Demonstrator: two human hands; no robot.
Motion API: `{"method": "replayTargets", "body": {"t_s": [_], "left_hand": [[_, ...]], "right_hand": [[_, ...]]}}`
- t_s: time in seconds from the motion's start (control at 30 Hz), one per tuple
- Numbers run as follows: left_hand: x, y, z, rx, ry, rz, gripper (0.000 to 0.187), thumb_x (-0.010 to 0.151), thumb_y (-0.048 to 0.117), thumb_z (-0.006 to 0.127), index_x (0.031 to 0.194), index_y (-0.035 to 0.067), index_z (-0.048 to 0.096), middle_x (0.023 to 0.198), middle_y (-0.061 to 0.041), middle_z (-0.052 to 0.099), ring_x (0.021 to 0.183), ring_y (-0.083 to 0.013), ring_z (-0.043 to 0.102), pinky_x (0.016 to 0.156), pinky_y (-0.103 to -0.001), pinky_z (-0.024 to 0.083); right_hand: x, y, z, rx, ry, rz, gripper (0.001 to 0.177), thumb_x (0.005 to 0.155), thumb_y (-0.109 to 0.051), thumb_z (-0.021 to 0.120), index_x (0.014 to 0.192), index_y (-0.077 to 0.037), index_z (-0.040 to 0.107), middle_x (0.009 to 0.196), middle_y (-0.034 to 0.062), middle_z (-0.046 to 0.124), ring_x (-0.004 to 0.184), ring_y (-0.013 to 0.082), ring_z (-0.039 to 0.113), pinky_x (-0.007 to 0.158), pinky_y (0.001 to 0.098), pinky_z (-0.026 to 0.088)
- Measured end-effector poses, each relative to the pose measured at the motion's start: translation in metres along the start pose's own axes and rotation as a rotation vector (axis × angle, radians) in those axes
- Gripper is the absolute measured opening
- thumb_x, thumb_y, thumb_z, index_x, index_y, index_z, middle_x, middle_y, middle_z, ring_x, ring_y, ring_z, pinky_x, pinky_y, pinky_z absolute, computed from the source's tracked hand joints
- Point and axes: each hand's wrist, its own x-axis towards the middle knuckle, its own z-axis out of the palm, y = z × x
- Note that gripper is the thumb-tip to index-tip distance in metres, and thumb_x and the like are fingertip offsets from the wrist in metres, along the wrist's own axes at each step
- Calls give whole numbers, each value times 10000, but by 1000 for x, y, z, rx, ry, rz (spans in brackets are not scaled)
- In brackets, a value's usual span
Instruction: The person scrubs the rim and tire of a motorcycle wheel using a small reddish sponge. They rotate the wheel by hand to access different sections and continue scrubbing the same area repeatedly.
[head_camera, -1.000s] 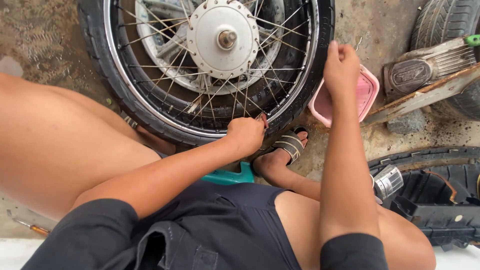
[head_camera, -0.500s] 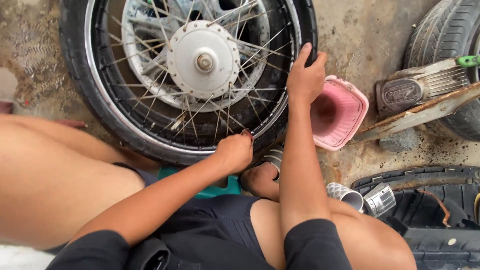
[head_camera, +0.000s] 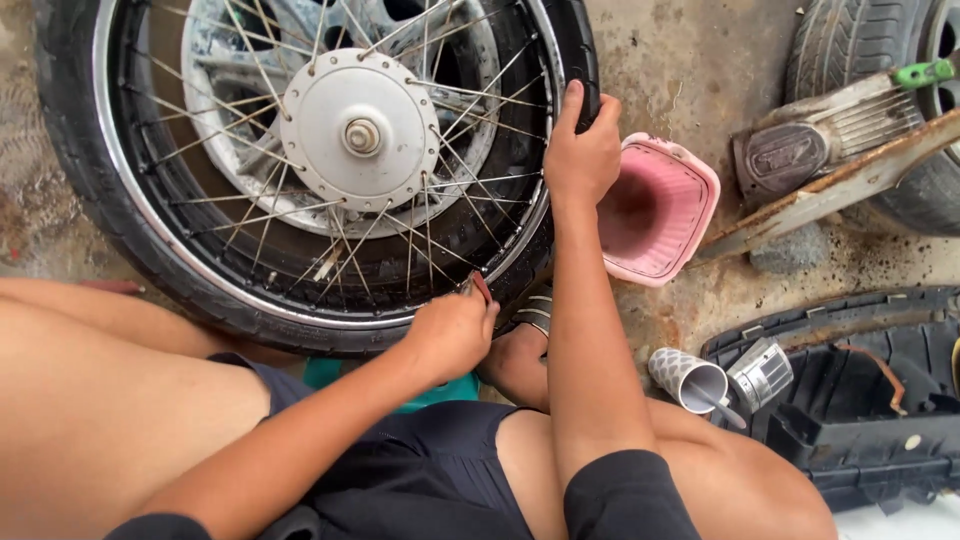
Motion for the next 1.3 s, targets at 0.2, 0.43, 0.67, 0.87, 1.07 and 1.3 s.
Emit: {"method": "replayTargets", "body": {"t_s": [0.2,0.43,0.67,0.87,1.07,1.3], "left_hand": [[2,-5,13,132,-20,26,678,1019,302,359,1566,-88,265,995,-270,724,771,-524,701,669,-625,541],[8,-6,0,138,-27,29,681,974,230,427,1562,-83,285,1012,-255,724,763,-473,729,624,-568,575],[3,-12,34,343,168,104,647,909,167,477,1519,-42,422,744,-115,739,509,-358,708,388,-476,521],[10,-26,25,250,39,42,715,936,209,442,1579,-63,293,853,-165,738,619,-414,734,471,-519,555],[8,-14,10,184,-88,51,668,985,197,392,1597,-40,266,816,-147,757,612,-395,722,479,-511,544],[26,-23,28,255,61,73,692,904,182,500,1539,-69,384,846,-147,774,609,-346,757,468,-449,567]], "right_hand": [[-5,-7,-6,51,10,7,497,901,-637,403,1016,-187,580,933,32,765,895,294,711,762,440,512],[-1,-7,-4,38,0,15,498,894,-644,396,999,-190,573,912,13,766,857,263,719,749,425,522],[1,-11,-1,-4,23,16,487,901,-641,410,976,-187,572,874,24,751,810,247,710,712,421,526],[-1,-12,3,-25,26,16,495,907,-636,398,979,-176,568,848,0,736,778,220,693,691,404,517],[-1,-10,11,-64,46,12,488,912,-629,388,968,-178,565,862,-1,746,804,231,710,703,419,527],[1,-10,13,-68,86,-29,494,923,-622,394,958,-169,588,848,-1,736,801,241,694,705,419,507]]}}
